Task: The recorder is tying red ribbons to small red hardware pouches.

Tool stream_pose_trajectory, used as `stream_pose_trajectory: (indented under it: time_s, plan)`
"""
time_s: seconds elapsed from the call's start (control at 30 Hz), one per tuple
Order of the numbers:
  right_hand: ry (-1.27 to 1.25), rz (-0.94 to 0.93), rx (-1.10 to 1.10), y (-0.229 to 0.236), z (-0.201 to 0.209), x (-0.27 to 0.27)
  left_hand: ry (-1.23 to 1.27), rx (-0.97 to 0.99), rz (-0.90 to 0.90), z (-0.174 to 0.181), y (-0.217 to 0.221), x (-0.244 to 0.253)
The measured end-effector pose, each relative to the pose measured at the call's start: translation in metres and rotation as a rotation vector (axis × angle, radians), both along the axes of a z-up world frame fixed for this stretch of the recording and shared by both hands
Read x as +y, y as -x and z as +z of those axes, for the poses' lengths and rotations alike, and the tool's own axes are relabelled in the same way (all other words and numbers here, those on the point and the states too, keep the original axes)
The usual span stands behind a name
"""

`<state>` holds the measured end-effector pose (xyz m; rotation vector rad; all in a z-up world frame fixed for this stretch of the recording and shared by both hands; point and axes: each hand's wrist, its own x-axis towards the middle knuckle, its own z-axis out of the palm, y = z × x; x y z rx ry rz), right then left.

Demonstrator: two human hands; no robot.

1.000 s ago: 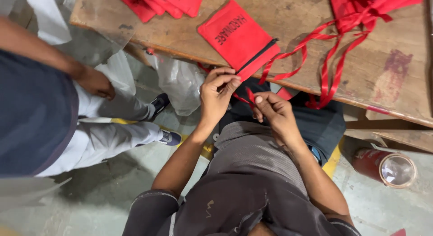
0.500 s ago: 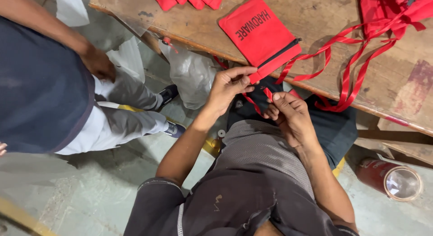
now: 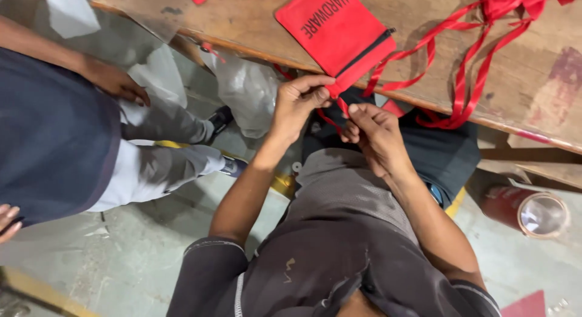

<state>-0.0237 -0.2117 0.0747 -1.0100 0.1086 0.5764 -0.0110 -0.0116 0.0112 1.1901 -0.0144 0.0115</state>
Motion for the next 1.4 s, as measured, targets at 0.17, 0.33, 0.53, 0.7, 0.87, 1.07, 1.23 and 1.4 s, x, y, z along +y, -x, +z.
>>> stream_pose_trajectory:
  time_s: [0.17, 0.33, 0.53, 0.7, 0.87, 1.07, 1.23, 1.4]
  plan:
    - [0.025, -0.002, -0.036, -0.011, -0.005, 0.005, -0.043, -0.009, 0.013, 0.007, -0.004, 0.001]
    - [0.067, 0.001, -0.054, -0.017, -0.002, 0.016, 0.003, -0.02, -0.01, 0.015, -0.004, 0.005]
    - [0.145, -0.05, -0.101, -0.015, 0.005, 0.022, -0.048, -0.051, 0.008, 0.012, -0.001, 0.003]
    - [0.133, -0.139, -0.241, -0.013, -0.002, 0.029, -0.078, -0.066, 0.008, 0.015, -0.002, 0.006]
    - [0.256, -0.215, -0.384, -0.014, -0.014, 0.031, -0.091, -0.092, -0.006, 0.017, -0.002, 0.008]
    - [0.269, -0.184, -0.447, -0.016, -0.019, 0.031, -0.148, -0.096, -0.016, 0.014, -0.005, 0.01]
    - [0.219, -0.122, -0.481, -0.019, -0.026, 0.03, -0.17, -0.106, -0.02, 0.019, -0.004, 0.012]
    - [0.143, -0.093, -0.478, -0.018, -0.029, 0.028, -0.159, -0.121, -0.044, 0.012, -0.004, 0.012]
